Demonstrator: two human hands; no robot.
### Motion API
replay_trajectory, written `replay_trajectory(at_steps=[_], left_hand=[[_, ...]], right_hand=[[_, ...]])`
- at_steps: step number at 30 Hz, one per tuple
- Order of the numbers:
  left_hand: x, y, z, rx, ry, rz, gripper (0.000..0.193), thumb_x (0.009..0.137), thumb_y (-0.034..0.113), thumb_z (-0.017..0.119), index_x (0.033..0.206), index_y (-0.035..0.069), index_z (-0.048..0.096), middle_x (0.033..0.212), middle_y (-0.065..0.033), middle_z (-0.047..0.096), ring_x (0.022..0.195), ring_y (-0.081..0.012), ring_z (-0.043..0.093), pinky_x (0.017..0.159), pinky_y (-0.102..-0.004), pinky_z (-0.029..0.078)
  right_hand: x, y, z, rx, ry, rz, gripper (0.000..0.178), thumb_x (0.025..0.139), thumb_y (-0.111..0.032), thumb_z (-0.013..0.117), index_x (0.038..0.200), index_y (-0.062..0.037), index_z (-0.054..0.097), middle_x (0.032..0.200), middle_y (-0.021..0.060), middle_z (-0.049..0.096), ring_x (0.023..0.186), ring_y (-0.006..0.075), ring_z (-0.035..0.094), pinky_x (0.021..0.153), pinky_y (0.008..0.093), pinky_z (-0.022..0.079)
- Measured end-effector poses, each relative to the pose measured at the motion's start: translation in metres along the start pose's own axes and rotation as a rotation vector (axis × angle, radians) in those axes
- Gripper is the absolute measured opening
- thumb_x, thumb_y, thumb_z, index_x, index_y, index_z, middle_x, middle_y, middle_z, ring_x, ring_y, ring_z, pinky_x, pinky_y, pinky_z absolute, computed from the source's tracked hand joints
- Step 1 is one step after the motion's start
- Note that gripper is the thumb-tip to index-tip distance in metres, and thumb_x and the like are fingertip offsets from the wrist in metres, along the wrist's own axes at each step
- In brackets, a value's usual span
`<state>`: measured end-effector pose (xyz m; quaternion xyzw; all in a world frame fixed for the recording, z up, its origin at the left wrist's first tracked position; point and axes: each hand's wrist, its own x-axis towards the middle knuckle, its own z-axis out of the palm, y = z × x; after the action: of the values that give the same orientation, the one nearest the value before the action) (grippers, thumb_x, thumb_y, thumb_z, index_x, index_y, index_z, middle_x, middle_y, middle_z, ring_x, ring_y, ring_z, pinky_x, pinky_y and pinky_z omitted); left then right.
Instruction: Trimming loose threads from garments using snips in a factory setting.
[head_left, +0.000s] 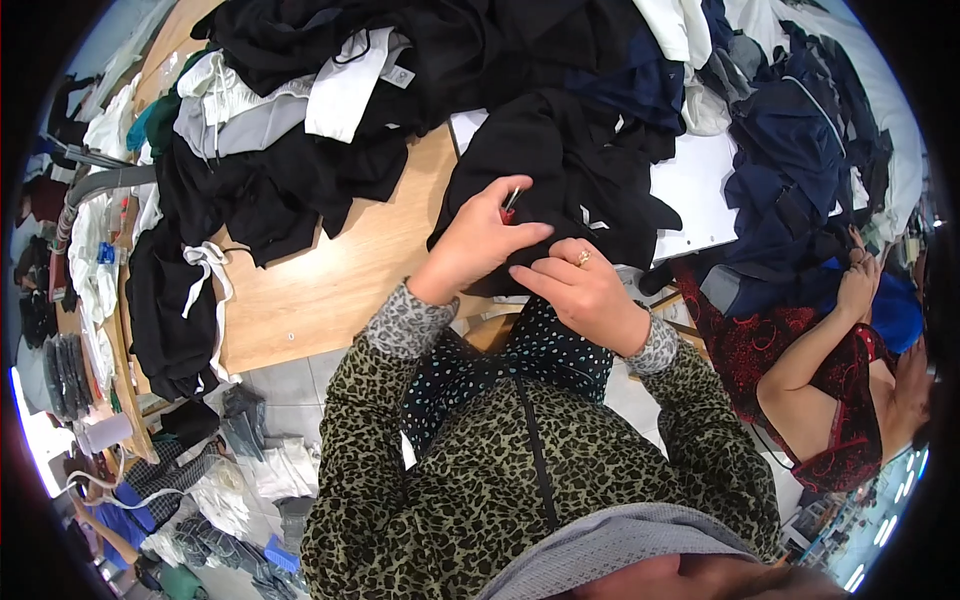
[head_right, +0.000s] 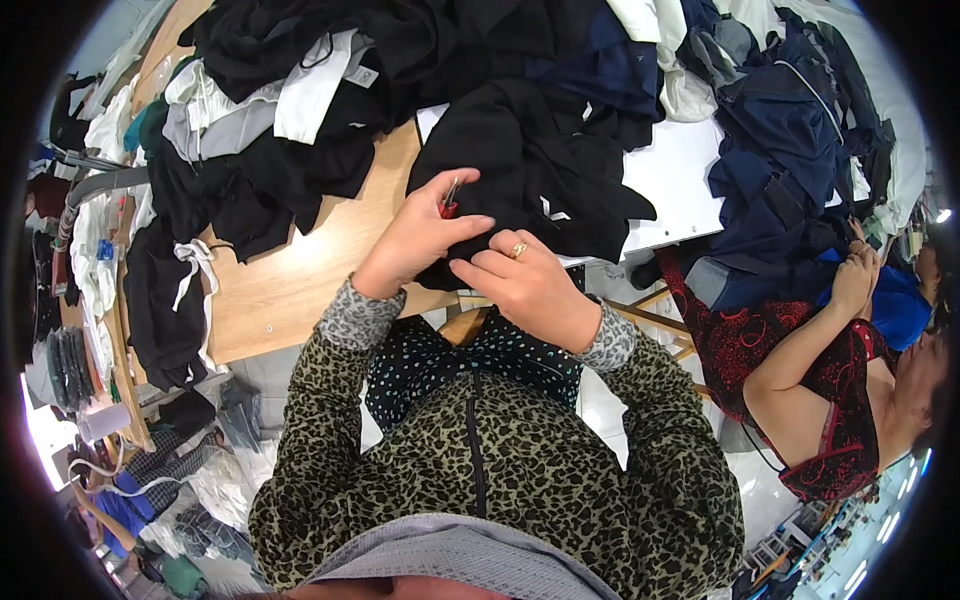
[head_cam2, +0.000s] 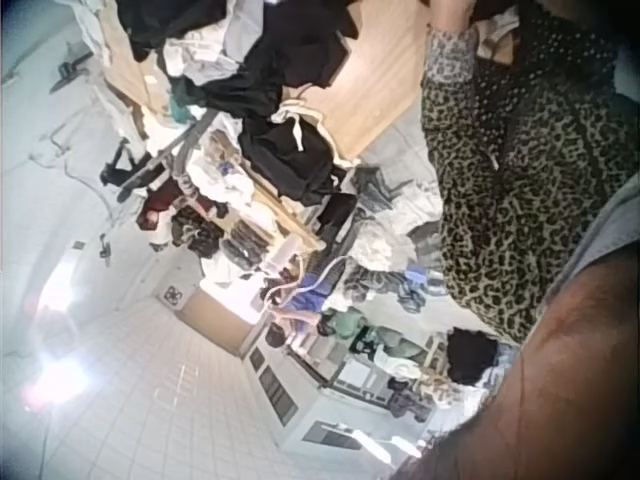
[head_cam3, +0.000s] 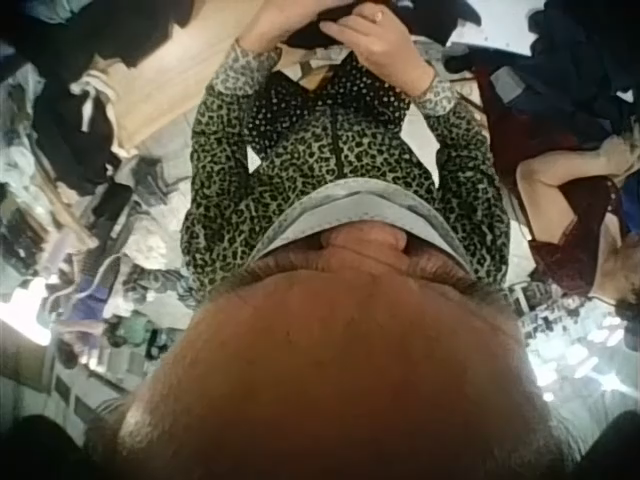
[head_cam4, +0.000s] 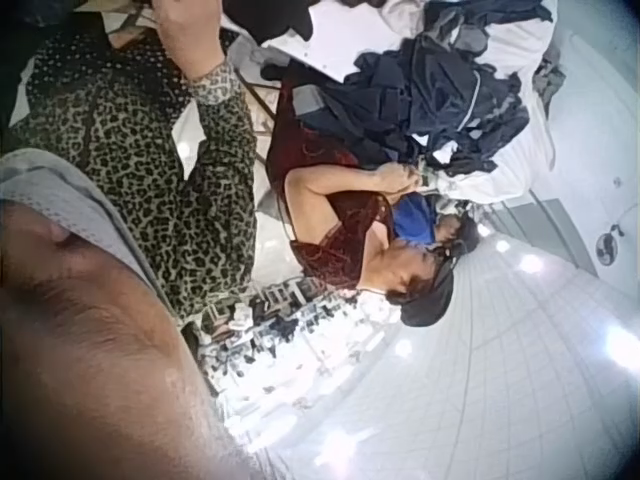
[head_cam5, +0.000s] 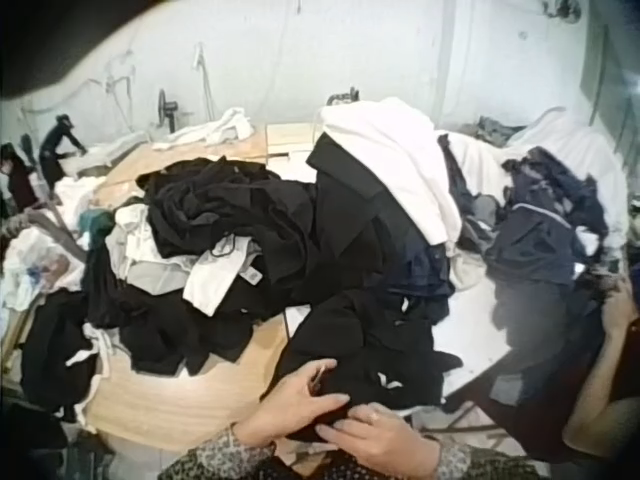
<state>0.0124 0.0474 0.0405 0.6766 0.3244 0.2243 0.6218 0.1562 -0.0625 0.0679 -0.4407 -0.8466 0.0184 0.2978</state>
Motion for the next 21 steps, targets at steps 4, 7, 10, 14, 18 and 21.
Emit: replay_trajectory(at_steps=[4,7,10,14,18,21], left_hand=[[-0.025,0.007,0.006,-0.724,0.157,-0.084,0.041,0.084,0.004,0.057,0.123,0.009,0.045,0.070,0.0031,0.050,0.051,-0.0022,0.038,0.040,-0.0183,0.027],[-0.049,0.002,0.015,-1.034,0.171,-0.034,0.047,0.086,0.002,0.048,0.130,0.011,0.038,0.105,-0.0092,0.058,0.049,-0.0058,0.043,0.039,-0.0168,0.033],[-0.066,-0.012,0.020,-1.177,0.236,-0.002,0.052,0.082,-0.003,0.050,0.130,0.015,0.039,0.109,-0.0109,0.056,0.052,-0.0070,0.045,0.039,-0.0171,0.035],[-0.076,-0.023,0.011,-1.100,0.436,0.008,0.057,0.078,-0.008,0.048,0.130,0.014,0.039,0.110,-0.0098,0.056,0.056,-0.0068,0.046,0.039,-0.0175,0.033],[-0.083,-0.036,0.011,-1.030,0.527,0.016,0.060,0.075,-0.012,0.051,0.131,0.009,0.038,0.107,-0.0048,0.054,0.061,-0.0051,0.044,0.044,-0.0185,0.031],[-0.084,-0.041,0.009,-1.035,0.573,0.025,0.062,0.075,-0.012,0.051,0.132,0.008,0.036,0.106,-0.0049,0.054,0.063,-0.0053,0.043,0.045,-0.0184,0.032]], right_hand=[[-0.016,0.011,0.010,-0.045,0.240,0.345,0.035,0.061,0.005,0.059,0.095,-0.0021,0.060,0.091,0.0107,0.054,0.085,0.0272,0.052,0.074,0.0348,0.046],[-0.031,0.021,0.035,-0.053,0.363,0.529,0.036,0.053,0.006,0.063,0.088,-0.0042,0.058,0.089,0.0103,0.054,0.085,0.0295,0.052,0.075,0.0377,0.044],[-0.039,0.021,0.058,-0.104,0.603,0.491,0.035,0.050,0.007,0.061,0.083,-0.0061,0.057,0.083,0.0083,0.055,0.082,0.0288,0.052,0.074,0.0380,0.042],[-0.045,0.023,0.057,-0.107,0.905,0.500,0.034,0.049,0.012,0.056,0.077,-0.0062,0.052,0.078,0.0071,0.053,0.078,0.0275,0.052,0.074,0.0381,0.041],[-0.053,0.027,0.056,-0.103,0.914,0.477,0.033,0.048,0.013,0.053,0.076,-0.0063,0.051,0.076,0.0067,0.052,0.076,0.0258,0.051,0.073,0.0379,0.041],[-0.056,0.027,0.055,-0.125,0.880,0.479,0.034,0.048,0.013,0.052,0.076,-0.0063,0.052,0.076,0.0066,0.052,0.076,0.0257,0.051,0.072,0.0374,0.040]])
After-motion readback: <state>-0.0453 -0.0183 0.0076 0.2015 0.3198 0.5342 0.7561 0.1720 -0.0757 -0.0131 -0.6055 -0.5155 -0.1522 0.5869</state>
